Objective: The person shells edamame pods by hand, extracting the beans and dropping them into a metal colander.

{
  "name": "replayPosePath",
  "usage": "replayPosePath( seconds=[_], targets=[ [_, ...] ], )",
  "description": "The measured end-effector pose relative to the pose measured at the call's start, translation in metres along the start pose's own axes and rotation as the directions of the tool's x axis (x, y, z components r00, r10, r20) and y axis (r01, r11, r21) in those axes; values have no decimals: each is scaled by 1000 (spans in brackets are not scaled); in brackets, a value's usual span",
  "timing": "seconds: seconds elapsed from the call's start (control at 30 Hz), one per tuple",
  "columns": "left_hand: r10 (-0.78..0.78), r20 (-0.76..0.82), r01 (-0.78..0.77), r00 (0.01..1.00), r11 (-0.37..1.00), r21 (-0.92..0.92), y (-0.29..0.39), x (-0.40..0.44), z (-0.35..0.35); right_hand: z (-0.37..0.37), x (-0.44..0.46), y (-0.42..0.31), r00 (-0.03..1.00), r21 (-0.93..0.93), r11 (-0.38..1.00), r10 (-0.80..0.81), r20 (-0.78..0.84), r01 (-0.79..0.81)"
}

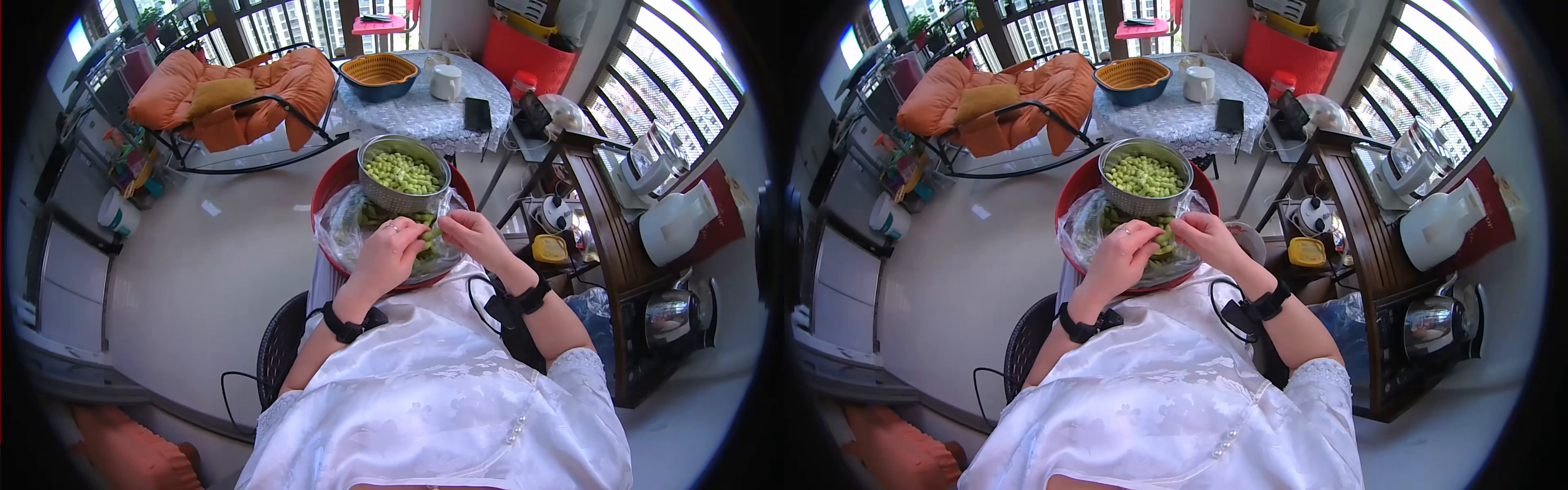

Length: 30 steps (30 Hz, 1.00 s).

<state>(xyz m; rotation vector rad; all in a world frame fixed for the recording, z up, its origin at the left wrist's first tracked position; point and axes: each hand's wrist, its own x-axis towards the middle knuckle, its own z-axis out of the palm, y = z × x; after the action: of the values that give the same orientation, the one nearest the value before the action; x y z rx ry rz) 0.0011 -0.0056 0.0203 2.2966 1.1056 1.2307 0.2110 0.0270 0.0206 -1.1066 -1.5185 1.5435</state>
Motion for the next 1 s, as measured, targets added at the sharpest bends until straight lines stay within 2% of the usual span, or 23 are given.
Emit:
replayPosePath(
  seconds=[0.03, 0.1, 0.13, 0.2, 0.23, 0.3, 0.33, 0.4, 0.43, 0.5, 0.53, 0.6, 0.73, 0.8, 0.93, 1.0],
  targets=[
    [0, 0, 0, 1000, 1000, 0, 2, 0, -1, 2, 1, 5, 1000, 0, 1000, 0, 0, 0],
    [-47, 42, 45, 998, 998, 42, 4, -2, -1, 7, 4, 16, 990, -104, 985, -138, 22, 140],
    [-47, 41, 45, 998, 998, 42, 4, -1, -1, 7, 4, 16, 990, -105, 985, -138, 23, 140],
    [-8, 3, 8, 1000, 997, 74, 3, -1, 0, 7, 5, 14, 994, -22, 1000, -5, 105, 8],
    [-8, 2, 8, 1000, 997, 74, 4, -1, 0, 6, 4, 10, 994, -23, 1000, -5, 105, 7],
    [-20, 9, 19, 1000, 998, 56, 7, 0, -2, 2, -1, -1, 968, 170, 969, 145, 206, -181],
    [-19, 8, 19, 1000, 998, 56, 6, 0, -2, 3, -2, -1, 968, 169, 969, 145, 205, -181],
    [1, -77, -8, 997, 996, -87, 4, 2, -1, 7, -5, 0, 964, 433, 890, 25, 266, -143],
    [0, -78, -7, 997, 996, -87, 4, 2, -1, 11, -5, 1, 963, 432, 890, 26, 267, -144],
    [24, -130, -36, 991, 995, -93, 4, 3, -3, 20, -4, 5, 958, 608, 788, -92, 273, -97],
    [23, -133, -36, 991, 995, -93, 2, 2, -3, 25, -4, 6, 957, 606, 789, -92, 275, -98],
    [-59, -130, 36, 990, 984, -174, -4, 0, 0, 35, -6, 8, 974, 615, 789, -149, 171, 12],
    [-134, -141, 92, 981, 958, -270, -4, -1, 2, 49, -5, 12, 988, 592, 802, -146, 60, 82],
    [-281, -97, 233, 955, 911, -341, 2, -1, 1, 54, -5, 14, 988, 524, 838, -146, -54, 152],
    [-362, 18, 336, 932, 847, -412, -2, -2, 0, 56, -6, 17, 979, 464, 863, -188, -73, 200],
    [-446, 155, 436, 882, 645, -627, -10, -5, 6, 58, -8, 15, 955, 337, 894, -269, -124, 295]
  ],
)
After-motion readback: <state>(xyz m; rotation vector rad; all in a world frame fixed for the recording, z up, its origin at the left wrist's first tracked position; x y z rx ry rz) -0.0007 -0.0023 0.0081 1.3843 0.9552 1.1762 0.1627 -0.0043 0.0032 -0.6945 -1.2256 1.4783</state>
